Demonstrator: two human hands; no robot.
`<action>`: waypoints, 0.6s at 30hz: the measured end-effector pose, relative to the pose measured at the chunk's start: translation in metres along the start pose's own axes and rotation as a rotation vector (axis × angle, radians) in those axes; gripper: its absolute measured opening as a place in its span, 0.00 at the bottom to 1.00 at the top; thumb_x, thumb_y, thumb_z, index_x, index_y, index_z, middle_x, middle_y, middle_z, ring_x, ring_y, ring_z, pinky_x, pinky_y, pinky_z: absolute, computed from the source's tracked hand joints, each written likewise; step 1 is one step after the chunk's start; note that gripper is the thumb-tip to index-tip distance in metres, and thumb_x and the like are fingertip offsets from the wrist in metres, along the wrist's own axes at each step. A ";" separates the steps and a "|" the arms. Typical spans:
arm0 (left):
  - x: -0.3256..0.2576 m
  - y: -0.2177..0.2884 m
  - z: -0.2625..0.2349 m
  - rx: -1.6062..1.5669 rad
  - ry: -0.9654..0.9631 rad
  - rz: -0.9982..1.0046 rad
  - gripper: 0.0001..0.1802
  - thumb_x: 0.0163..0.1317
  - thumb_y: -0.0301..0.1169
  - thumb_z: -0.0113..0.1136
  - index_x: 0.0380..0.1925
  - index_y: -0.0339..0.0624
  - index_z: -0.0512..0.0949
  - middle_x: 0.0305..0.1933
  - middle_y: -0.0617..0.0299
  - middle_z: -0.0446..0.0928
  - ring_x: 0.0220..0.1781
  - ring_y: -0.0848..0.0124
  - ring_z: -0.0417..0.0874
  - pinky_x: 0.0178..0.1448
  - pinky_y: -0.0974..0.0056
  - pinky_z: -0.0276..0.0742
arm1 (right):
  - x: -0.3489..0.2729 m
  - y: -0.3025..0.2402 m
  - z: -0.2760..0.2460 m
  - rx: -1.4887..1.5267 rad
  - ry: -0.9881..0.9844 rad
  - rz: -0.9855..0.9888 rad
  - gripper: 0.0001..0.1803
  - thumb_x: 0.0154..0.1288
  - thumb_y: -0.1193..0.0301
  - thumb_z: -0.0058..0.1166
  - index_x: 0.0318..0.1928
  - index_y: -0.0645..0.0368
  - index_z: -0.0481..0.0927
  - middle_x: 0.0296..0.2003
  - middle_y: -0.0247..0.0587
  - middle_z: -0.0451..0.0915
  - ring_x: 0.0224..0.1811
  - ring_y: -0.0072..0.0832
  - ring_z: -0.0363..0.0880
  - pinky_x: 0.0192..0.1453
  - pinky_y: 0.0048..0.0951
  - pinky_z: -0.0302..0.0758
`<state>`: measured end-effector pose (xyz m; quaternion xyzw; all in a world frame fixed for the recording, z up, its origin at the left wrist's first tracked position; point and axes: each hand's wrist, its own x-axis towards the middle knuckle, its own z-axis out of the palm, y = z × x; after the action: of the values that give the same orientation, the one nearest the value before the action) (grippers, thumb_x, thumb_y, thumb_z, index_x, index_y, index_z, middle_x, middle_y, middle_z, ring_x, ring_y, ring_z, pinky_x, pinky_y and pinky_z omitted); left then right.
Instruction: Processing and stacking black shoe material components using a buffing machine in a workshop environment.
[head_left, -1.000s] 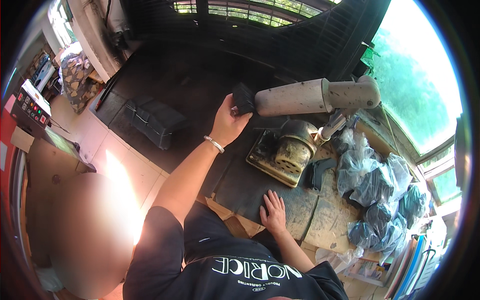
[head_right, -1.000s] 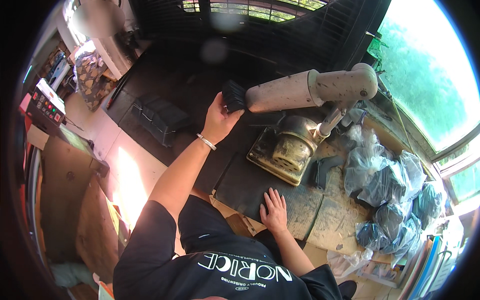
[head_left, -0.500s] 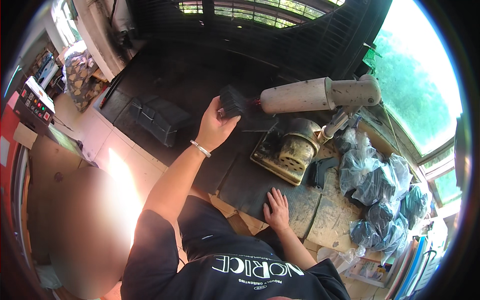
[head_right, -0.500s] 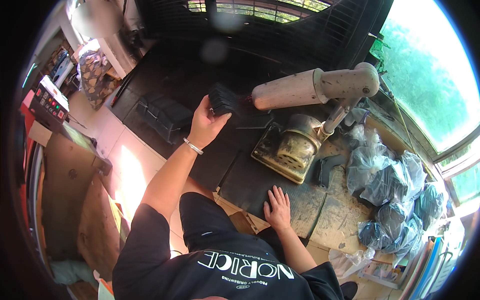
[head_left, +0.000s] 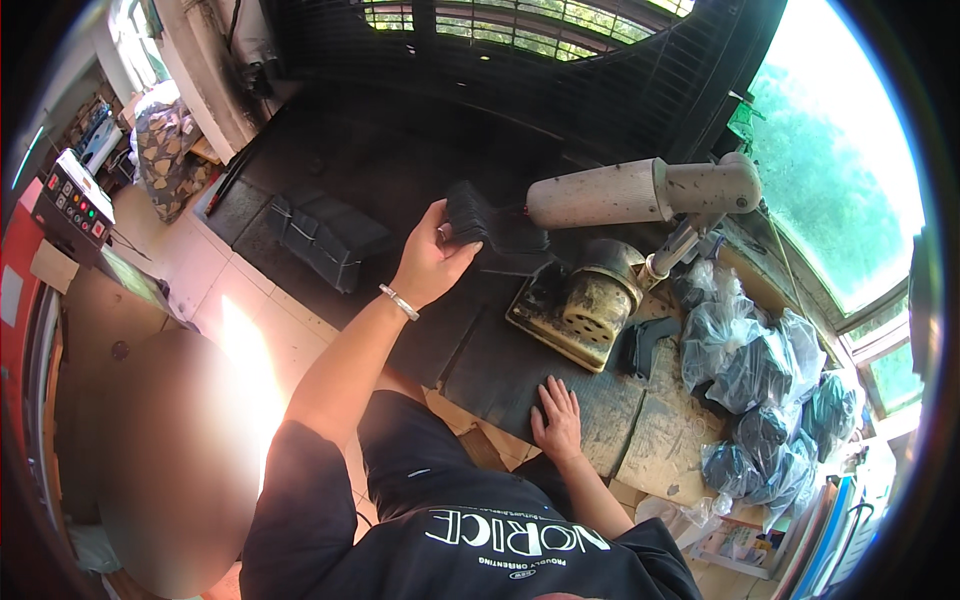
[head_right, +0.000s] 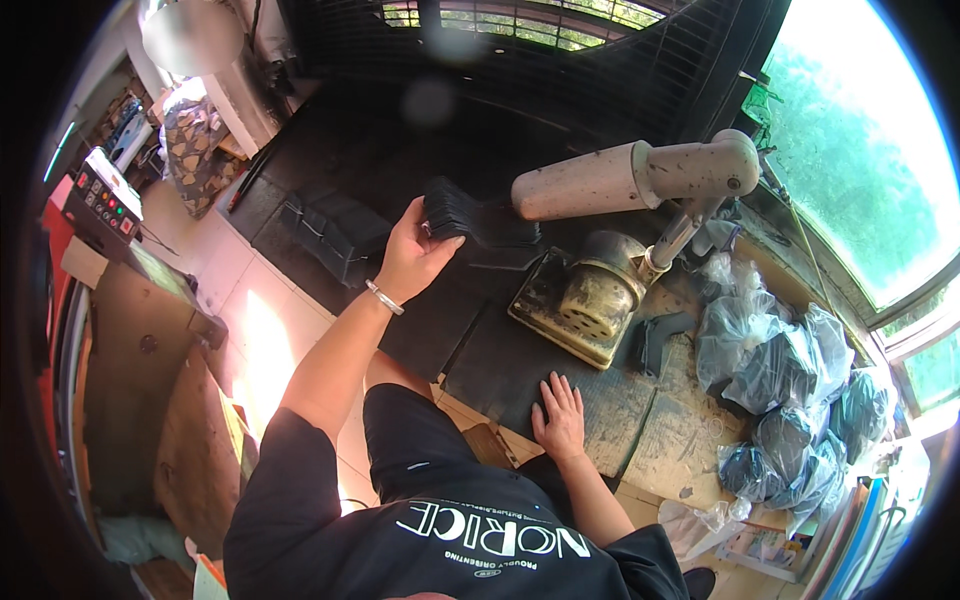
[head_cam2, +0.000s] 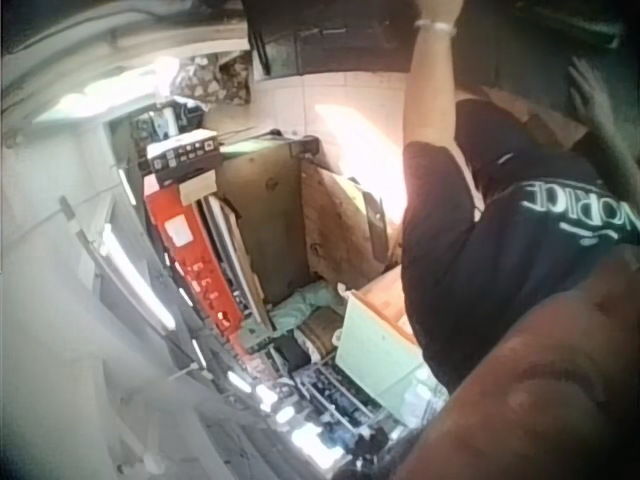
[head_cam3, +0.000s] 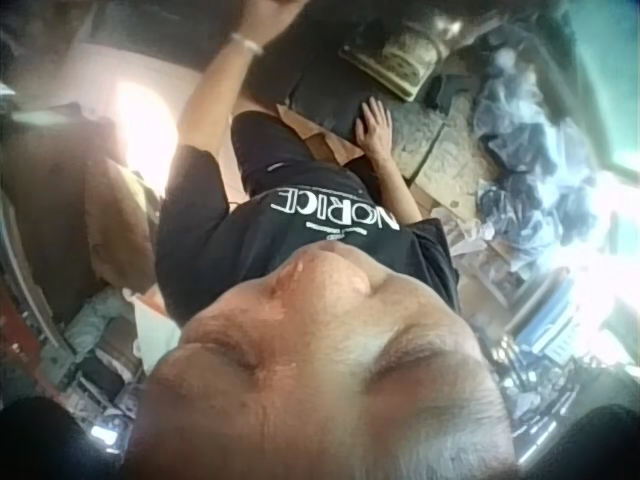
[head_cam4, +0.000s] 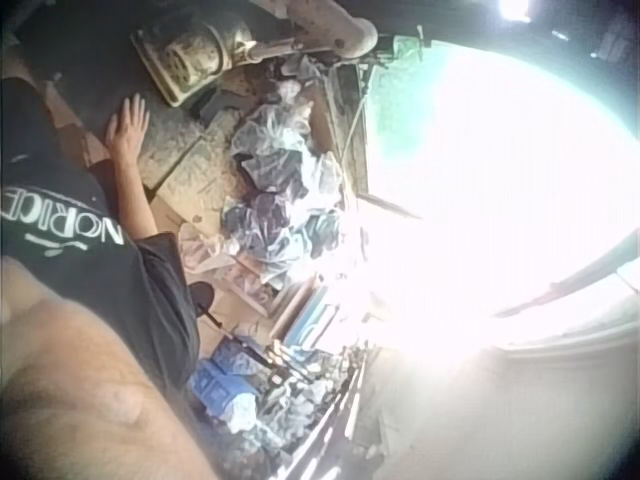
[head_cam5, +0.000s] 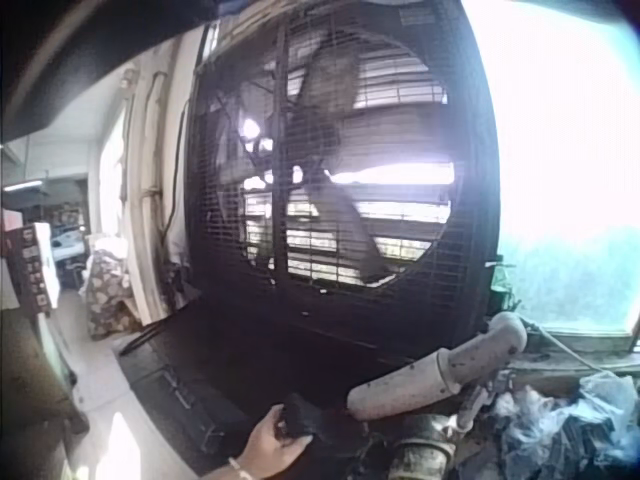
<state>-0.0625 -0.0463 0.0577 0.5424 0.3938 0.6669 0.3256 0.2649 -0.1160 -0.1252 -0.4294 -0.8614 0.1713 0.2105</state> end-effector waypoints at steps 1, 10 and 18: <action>0.003 -0.002 0.003 -0.001 -0.001 0.000 0.24 0.60 0.15 0.59 0.56 0.34 0.65 0.50 0.57 0.75 0.54 0.73 0.79 0.56 0.68 0.79 | 0.000 0.000 0.000 0.002 0.002 -0.003 0.25 0.63 0.67 0.56 0.61 0.60 0.75 0.68 0.50 0.67 0.73 0.47 0.61 0.75 0.51 0.56; 0.022 -0.025 0.028 -0.012 -0.009 -0.073 0.24 0.59 0.14 0.61 0.55 0.36 0.67 0.49 0.62 0.74 0.51 0.76 0.78 0.55 0.69 0.77 | 0.000 -0.001 0.000 -0.004 -0.005 0.001 0.25 0.63 0.67 0.57 0.61 0.60 0.75 0.68 0.49 0.67 0.73 0.46 0.62 0.75 0.51 0.56; 0.025 -0.031 0.036 -0.098 -0.004 -0.036 0.25 0.58 0.15 0.63 0.55 0.36 0.68 0.51 0.63 0.74 0.51 0.76 0.78 0.56 0.69 0.77 | 0.000 -0.001 -0.002 0.003 -0.004 0.008 0.26 0.63 0.67 0.57 0.61 0.59 0.75 0.68 0.49 0.67 0.73 0.46 0.62 0.75 0.51 0.56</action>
<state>-0.0324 -0.0043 0.0457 0.5200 0.3696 0.6783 0.3646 0.2652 -0.1169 -0.1231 -0.4324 -0.8598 0.1742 0.2087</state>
